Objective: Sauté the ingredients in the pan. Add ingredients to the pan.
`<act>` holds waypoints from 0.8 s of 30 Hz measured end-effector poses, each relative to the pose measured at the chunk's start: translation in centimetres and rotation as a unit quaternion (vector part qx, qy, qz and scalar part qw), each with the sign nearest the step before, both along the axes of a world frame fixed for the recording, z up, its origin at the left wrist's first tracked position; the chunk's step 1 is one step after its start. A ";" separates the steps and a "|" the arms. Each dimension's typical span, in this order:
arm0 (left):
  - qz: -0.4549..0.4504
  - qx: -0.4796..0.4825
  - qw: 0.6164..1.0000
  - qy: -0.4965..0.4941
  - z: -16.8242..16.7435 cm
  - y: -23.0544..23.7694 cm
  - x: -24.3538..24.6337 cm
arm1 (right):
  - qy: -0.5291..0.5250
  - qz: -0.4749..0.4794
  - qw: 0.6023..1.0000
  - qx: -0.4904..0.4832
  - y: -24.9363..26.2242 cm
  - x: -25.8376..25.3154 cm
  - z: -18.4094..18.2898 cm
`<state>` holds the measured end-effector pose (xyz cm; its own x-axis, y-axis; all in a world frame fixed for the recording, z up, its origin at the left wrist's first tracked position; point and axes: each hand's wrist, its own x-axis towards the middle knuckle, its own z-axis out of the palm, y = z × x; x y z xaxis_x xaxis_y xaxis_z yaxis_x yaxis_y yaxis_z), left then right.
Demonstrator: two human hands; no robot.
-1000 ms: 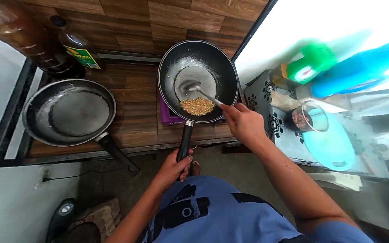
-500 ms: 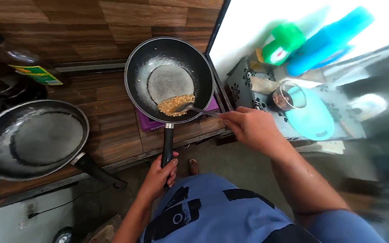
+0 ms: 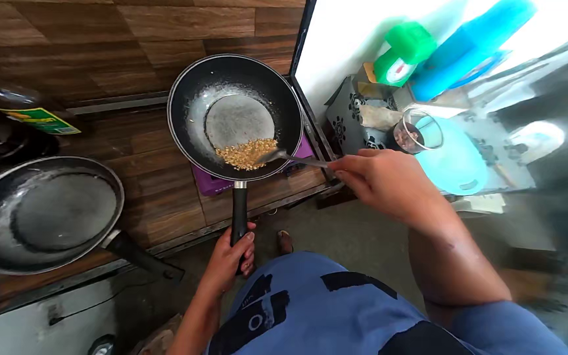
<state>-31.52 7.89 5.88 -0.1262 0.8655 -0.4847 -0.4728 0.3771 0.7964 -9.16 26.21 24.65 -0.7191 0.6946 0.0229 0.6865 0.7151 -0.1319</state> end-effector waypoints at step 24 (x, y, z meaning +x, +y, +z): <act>-0.009 0.006 0.999 -0.041 0.3 0.2 -0.5 | -0.034 -0.010 0.999 0.008 2.1 -0.6 -1.1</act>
<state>-32.03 8.05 6.21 -0.0704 0.8732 -0.4822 -0.5304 0.3766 0.7595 -9.77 28.36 23.56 -0.7050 0.7091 -0.0147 0.7080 0.7025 -0.0723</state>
